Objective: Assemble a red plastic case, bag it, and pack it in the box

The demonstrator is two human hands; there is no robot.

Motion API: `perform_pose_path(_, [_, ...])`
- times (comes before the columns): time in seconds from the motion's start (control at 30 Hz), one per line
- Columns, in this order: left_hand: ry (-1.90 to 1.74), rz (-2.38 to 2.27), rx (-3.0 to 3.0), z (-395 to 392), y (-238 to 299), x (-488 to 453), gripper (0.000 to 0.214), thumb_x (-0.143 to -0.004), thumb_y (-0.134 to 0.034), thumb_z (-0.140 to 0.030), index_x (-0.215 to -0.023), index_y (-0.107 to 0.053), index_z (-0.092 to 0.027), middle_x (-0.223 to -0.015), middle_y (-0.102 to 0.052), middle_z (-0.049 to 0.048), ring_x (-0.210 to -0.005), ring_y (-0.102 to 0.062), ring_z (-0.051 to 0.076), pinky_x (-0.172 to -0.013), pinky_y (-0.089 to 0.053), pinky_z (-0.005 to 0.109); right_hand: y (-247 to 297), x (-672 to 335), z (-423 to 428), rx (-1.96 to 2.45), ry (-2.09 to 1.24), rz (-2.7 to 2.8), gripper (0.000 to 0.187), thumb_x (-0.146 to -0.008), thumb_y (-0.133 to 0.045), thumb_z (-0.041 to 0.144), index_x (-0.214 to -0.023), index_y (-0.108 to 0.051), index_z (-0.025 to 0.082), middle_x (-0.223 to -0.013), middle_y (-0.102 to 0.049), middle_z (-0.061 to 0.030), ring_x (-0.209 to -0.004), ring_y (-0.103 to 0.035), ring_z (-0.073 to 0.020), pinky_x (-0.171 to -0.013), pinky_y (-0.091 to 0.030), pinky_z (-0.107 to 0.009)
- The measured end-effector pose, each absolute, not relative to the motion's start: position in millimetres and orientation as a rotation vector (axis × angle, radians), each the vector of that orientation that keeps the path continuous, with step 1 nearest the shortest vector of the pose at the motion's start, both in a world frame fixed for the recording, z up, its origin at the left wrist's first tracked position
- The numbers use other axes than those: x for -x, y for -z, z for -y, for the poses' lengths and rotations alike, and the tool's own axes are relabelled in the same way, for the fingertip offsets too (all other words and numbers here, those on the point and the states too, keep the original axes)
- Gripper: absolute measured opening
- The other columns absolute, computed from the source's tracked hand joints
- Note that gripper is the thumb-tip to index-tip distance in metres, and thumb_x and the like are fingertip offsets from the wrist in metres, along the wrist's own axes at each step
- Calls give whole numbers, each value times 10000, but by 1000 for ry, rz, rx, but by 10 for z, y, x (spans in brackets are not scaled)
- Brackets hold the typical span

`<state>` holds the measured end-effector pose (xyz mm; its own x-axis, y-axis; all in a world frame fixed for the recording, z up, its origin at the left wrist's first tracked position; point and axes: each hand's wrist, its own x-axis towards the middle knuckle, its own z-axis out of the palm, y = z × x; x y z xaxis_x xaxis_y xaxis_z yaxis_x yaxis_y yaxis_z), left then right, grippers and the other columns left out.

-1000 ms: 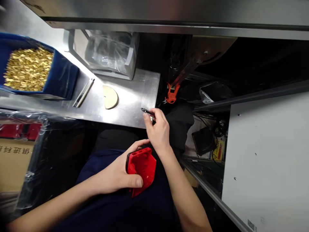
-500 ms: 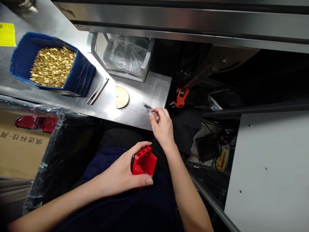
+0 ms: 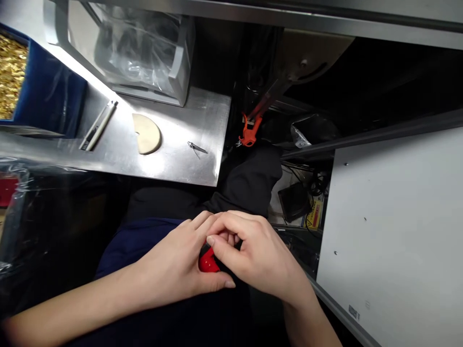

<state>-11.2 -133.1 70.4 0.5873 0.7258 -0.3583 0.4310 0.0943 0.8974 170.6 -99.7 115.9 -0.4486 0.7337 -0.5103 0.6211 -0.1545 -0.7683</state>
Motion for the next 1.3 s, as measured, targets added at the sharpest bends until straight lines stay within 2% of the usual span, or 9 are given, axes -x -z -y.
perform_pose_path(0.57, [-309, -1047, -1512, 1377, -716, 159, 681, -702, -843, -634, -1205, -600, -245, -1078, -636, 33, -971, -642, 292, -828, -518, 457, -1121, -1600, 989, 1619, -1737, 1943, 114, -922, -628, 225, -820, -680, 226, -716, -651, 36, -638, -586, -127, -581, -486, -230])
perform_pose_path(0.73, [-293, -1056, -1433, 1368, -677, 207, 904, -669, -831, -695, -1397, -526, -252, -1186, -634, 75, -1057, -633, 326, -970, -497, 541, -1013, -1691, 975, 1939, -1181, 2077, 121, -921, -628, 206, -816, -677, 241, -735, -649, 43, -635, -587, -125, -574, -441, -245])
perform_pose_path(0.83, [-346, -1087, -1259, 1371, -581, 288, 977, -660, -844, -686, -1456, -482, -247, -1318, -621, 107, -1175, -611, 338, -1045, -479, 519, -940, -1818, 1050, 1926, -1148, 1967, 68, -952, -625, 243, -971, -689, 246, -845, -681, 18, -733, -625, -146, -672, -493, -258])
perform_pose_path(0.93, [-407, -1135, -969, 1373, -411, 354, 930, -691, -831, -670, -1430, -499, -214, -1302, -670, 121, -1157, -645, 327, -1017, -506, 475, -866, -1884, 1203, 1717, -1446, 1999, 104, -986, -604, 256, -1040, -693, 247, -972, -707, -13, -868, -660, -172, -768, -531, -275])
perform_pose_path(1.03, [-447, -1133, -736, 1355, -242, 352, 780, -777, -763, -661, -1348, -558, -171, -1134, -744, 108, -1051, -692, 306, -921, -536, 431, -764, -1810, 1386, 1432, -1731, 2139, 202, -932, -720, 282, -1133, -698, 272, -1167, -712, -36, -1085, -643, -222, -938, -541, -343])
perform_pose_path(1.1, [-458, -1191, -673, 1329, -178, 318, 688, -804, -733, -662, -1263, -609, -165, -1057, -755, 93, -997, -697, 290, -878, -533, 408, -681, -1715, 1491, 1409, -1646, 2215, 287, -885, -790, 315, -1157, -702, 291, -1198, -719, -38, -1115, -617, -247, -966, -532, -390])
perform_pose_path(1.17, [-454, -1267, -619, 1294, -164, 283, 645, -814, -712, -676, -1216, -639, -177, -1009, -747, 71, -962, -690, 273, -866, -524, 397, -601, -1639, 1567, 1449, -1438, 2284, 196, -893, -786, 310, -1078, -723, 289, -1099, -751, -32, -1039, -616, -248, -924, -519, -404])
perform_pose_path(1.23, [-471, -1248, -522, 1255, -186, 270, 627, -874, -619, -699, -1257, -645, -204, -1025, -739, 58, -978, -683, 263, -894, -517, 399, -538, -1612, 1613, 1433, -1268, 2316, 45, -935, -734, 279, -976, -726, 262, -964, -761, -26, -958, -616, -232, -899, -487, -405])
perform_pose_path(1.3, [-533, -1167, -420, 1218, -218, 282, 596, -950, -500, -684, -1337, -634, -251, -1139, -737, 52, -1069, -672, 264, -975, -496, 410, -499, -1633, 1638, 1384, -1201, 2246, 94, -970, -687, 278, -893, -710, 229, -863, -740, -25, -895, -618, -215, -874, -467, -396])
